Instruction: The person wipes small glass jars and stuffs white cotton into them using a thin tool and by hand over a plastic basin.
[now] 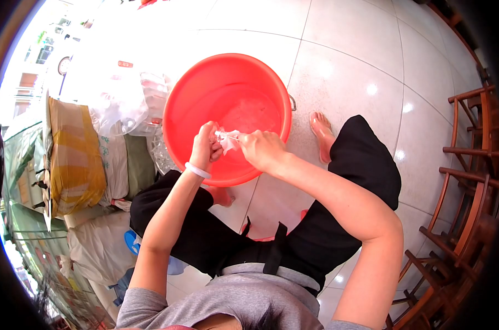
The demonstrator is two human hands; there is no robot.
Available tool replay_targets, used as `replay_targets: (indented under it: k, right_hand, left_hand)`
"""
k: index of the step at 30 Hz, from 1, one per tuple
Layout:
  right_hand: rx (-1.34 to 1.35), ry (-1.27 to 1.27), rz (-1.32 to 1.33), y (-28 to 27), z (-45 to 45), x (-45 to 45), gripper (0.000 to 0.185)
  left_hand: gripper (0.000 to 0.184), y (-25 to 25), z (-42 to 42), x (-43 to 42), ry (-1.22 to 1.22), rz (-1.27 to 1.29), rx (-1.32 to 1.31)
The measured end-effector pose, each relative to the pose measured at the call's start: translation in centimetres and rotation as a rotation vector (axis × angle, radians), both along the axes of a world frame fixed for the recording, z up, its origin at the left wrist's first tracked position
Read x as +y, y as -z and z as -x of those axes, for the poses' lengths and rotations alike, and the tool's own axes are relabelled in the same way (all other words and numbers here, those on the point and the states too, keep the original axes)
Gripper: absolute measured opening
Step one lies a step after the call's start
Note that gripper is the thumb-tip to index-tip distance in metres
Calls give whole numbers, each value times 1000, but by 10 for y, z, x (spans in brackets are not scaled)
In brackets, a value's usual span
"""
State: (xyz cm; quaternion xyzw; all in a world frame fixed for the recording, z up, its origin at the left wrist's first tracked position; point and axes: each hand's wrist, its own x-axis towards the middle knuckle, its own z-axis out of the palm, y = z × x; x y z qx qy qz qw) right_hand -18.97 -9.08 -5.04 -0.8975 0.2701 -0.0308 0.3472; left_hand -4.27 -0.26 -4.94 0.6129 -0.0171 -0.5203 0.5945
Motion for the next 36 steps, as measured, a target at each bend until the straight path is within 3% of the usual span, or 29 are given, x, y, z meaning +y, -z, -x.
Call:
replay_targets:
  k: [17,36]
  right_hand:
    - [-77,17,-36,-3,-1,1,19]
    - [21,8,-15,8,0,7,21]
  left_hand:
    - [31,-4,-3,-1,15,-12,8]
    - [34,8,-1,2,78,-84,25]
